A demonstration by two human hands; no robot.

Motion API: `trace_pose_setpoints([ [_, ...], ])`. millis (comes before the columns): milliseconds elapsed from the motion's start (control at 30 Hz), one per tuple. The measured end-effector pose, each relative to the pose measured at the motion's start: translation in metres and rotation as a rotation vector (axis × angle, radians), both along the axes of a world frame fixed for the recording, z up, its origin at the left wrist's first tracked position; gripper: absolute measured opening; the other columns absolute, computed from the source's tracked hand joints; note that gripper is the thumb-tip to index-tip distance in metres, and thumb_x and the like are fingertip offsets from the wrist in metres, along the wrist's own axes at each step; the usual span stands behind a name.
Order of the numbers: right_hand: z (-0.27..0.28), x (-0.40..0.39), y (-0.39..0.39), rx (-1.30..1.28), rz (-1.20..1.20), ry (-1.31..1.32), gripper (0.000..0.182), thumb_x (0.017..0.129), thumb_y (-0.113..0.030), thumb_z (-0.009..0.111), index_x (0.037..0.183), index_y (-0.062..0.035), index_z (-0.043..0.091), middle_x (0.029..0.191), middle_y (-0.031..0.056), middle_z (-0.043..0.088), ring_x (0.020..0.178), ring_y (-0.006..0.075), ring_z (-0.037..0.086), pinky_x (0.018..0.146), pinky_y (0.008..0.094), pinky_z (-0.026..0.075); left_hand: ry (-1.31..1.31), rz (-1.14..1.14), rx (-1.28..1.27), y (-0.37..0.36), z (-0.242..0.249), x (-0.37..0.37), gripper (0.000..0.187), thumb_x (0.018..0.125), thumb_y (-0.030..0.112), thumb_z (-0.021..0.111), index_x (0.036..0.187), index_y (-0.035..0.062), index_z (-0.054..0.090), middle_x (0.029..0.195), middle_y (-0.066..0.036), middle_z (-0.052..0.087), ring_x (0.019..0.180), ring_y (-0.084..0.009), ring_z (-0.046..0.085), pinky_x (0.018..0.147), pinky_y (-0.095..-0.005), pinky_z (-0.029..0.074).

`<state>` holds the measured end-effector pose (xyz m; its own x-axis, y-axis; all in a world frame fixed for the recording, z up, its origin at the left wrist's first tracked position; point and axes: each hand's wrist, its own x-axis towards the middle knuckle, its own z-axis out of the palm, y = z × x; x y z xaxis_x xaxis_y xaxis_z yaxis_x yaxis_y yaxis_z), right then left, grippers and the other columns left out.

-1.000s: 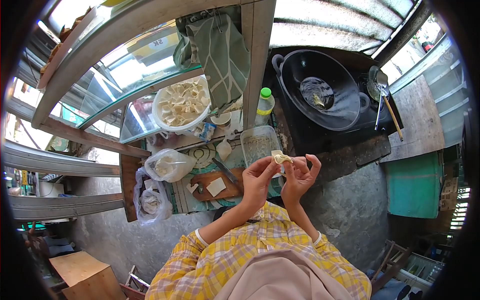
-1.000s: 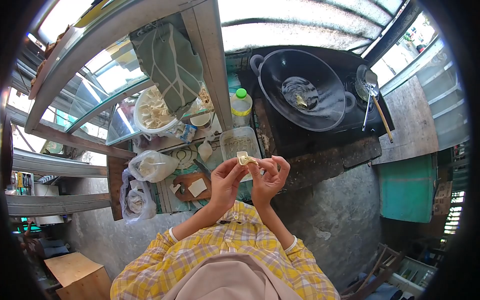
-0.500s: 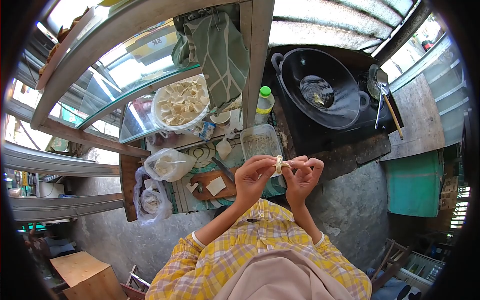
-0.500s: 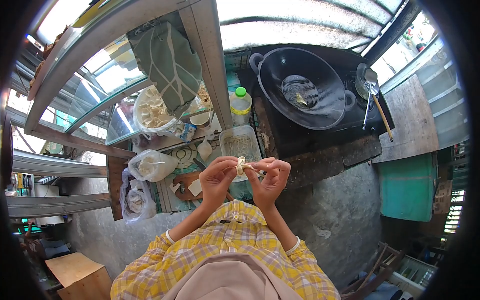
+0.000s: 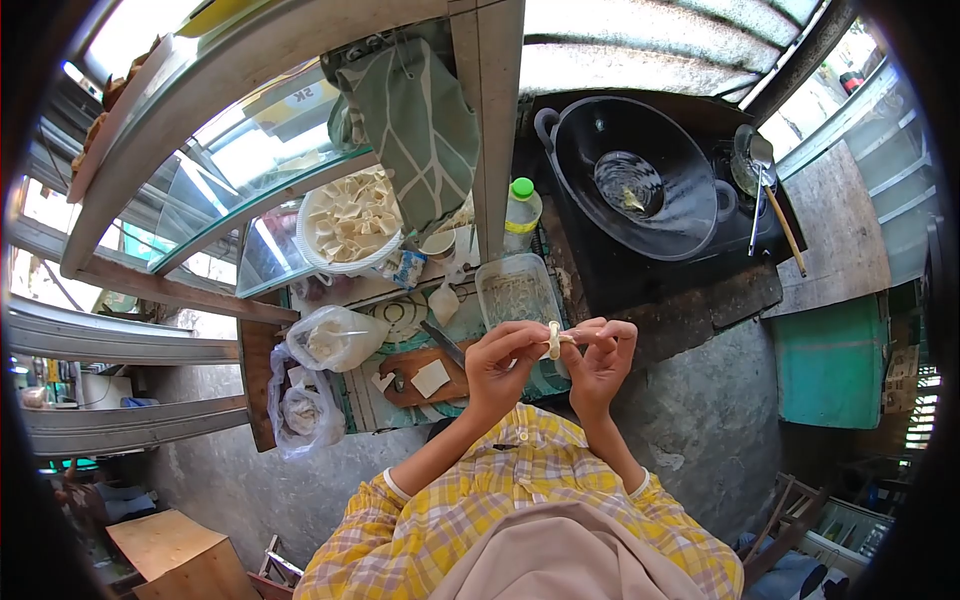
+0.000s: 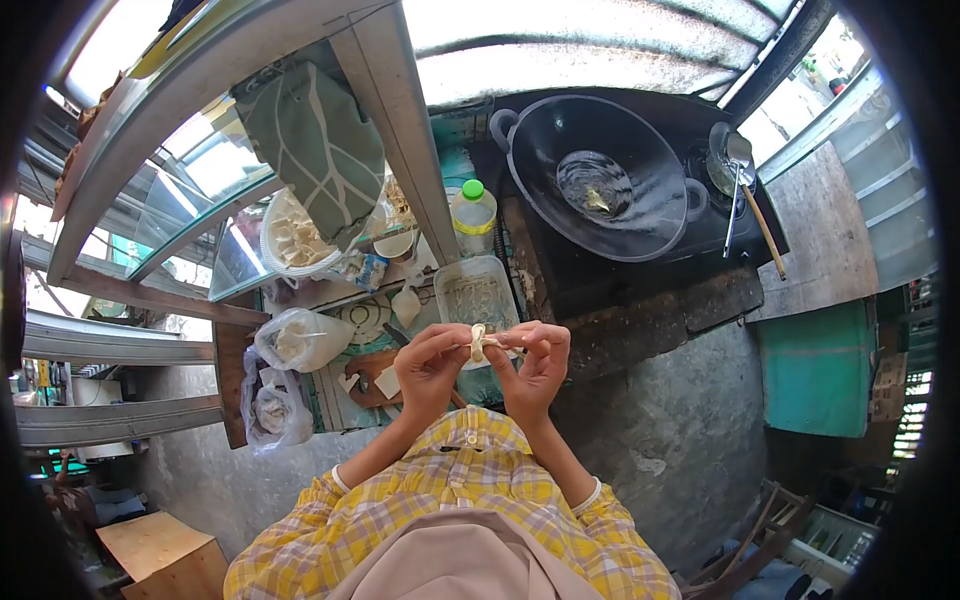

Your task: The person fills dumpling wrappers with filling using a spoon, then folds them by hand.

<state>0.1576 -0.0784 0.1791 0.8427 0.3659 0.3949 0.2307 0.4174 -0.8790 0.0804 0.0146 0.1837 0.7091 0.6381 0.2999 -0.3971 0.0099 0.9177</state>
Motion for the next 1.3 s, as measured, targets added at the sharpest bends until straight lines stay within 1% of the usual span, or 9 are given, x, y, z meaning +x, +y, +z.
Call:
trace_pose_setpoints([
  [200, -0.006, 0.038, -0.010, -0.040, 0.114, 0.226, 0.045, 0.075, 0.003, 0.069, 0.106, -0.0068, 0.038, 0.086, 0.0055, 0.062, 0.079, 0.0082, 0.056, 0.072, 0.0211, 0.039, 0.074, -0.088, -0.172, -0.003, -0.009, 0.028, 0.020, 0.080, -0.010, 0.060, 0.098, -0.0028, 0.064, 0.100, -0.011, 0.060, 0.092, -0.0163, 0.058, 0.077, -0.0248, 0.050],
  [367, -0.005, 0.138, -0.011, -0.208, 0.008, 0.142, 0.043, 0.078, 0.001, 0.065, 0.111, -0.0065, 0.039, 0.081, 0.0050, 0.063, 0.070, 0.0072, 0.056, 0.063, 0.0200, 0.044, 0.292, -0.194, -0.095, -0.001, -0.013, 0.047, 0.048, 0.082, 0.008, 0.065, 0.127, 0.0071, 0.047, 0.117, -0.007, 0.053, 0.109, -0.0168, 0.050, 0.087, -0.0311, 0.047],
  [533, -0.043, 0.294, 0.003, -0.662, -0.292, -0.343, 0.035, 0.072, -0.006, 0.069, 0.101, -0.0068, 0.050, 0.073, 0.0070, 0.066, 0.064, 0.0130, 0.062, 0.058, 0.0259, 0.048, 0.371, -0.058, -0.119, 0.005, -0.029, 0.028, 0.036, 0.084, 0.009, 0.063, 0.119, 0.0058, 0.053, 0.113, -0.006, 0.055, 0.105, -0.0144, 0.052, 0.085, -0.0291, 0.046],
  [667, -0.090, 0.369, 0.014, -0.980, -0.331, -0.450, 0.035, 0.069, -0.013, 0.070, 0.101, -0.0138, 0.054, 0.075, 0.0064, 0.067, 0.068, 0.0232, 0.064, 0.062, 0.0354, 0.050, 0.439, 0.094, -0.231, 0.008, -0.056, -0.001, 0.027, 0.087, 0.011, 0.060, 0.112, 0.0025, 0.055, 0.107, -0.005, 0.056, 0.100, -0.0111, 0.052, 0.083, -0.0254, 0.044],
  [867, -0.109, 0.402, 0.010, -1.114, -0.502, -0.488, 0.038, 0.069, -0.006, 0.061, 0.105, -0.0179, 0.058, 0.085, 0.0027, 0.068, 0.077, 0.0247, 0.065, 0.068, 0.0384, 0.050, 0.461, 0.272, -0.267, 0.011, -0.072, -0.036, 0.024, 0.087, 0.015, 0.061, 0.107, 0.0022, 0.059, 0.098, -0.003, 0.055, 0.089, -0.0079, 0.053, 0.069, -0.0212, 0.046],
  [1000, -0.051, 0.360, 0.000, -0.887, -0.486, -0.480, 0.033, 0.070, -0.006, 0.064, 0.102, -0.0129, 0.061, 0.088, 0.0043, 0.068, 0.067, 0.0168, 0.060, 0.065, 0.0307, 0.049, 0.492, 0.307, -0.208, 0.018, -0.082, -0.052, 0.023, 0.088, 0.016, 0.060, 0.106, 0.0019, 0.059, 0.100, -0.002, 0.056, 0.088, -0.0073, 0.053, 0.065, -0.0207, 0.046],
  [1133, 0.002, 0.244, -0.016, -0.678, -0.289, -0.493, 0.018, 0.077, -0.005, 0.063, 0.095, -0.0063, 0.061, 0.077, -0.0012, 0.061, 0.060, 0.0056, 0.049, 0.053, 0.0211, 0.037, 0.656, 0.390, -0.089, 0.034, -0.091, -0.074, 0.019, 0.084, 0.014, 0.062, 0.100, 0.0032, 0.062, 0.094, -0.003, 0.060, 0.084, -0.0087, 0.056, 0.062, -0.0216, 0.046],
  [1233, -0.007, 0.147, -0.028, -0.701, 0.054, -0.213, 0.012, 0.079, -0.006, 0.062, 0.091, -0.0049, 0.062, 0.073, -0.0030, 0.056, 0.060, 0.0032, 0.045, 0.051, 0.0190, 0.035, 0.789, 0.476, 0.156, 0.052, -0.121, -0.102, 0.019, 0.079, 0.013, 0.065, 0.096, 0.0037, 0.063, 0.090, -0.009, 0.060, 0.081, -0.0183, 0.059, 0.069, -0.0284, 0.047],
  [1300, -0.040, 0.104, -0.039, -0.873, 0.141, -0.213, 0.018, 0.077, -0.007, 0.064, 0.094, -0.0039, 0.062, 0.077, 0.0003, 0.057, 0.061, 0.0054, 0.046, 0.052, 0.0206, 0.037, 0.882, 0.478, 0.270, 0.064, -0.145, -0.124, 0.023, 0.075, 0.014, 0.067, 0.096, 0.0047, 0.062, 0.091, -0.011, 0.058, 0.086, -0.0263, 0.057, 0.076, -0.0339, 0.046],
])
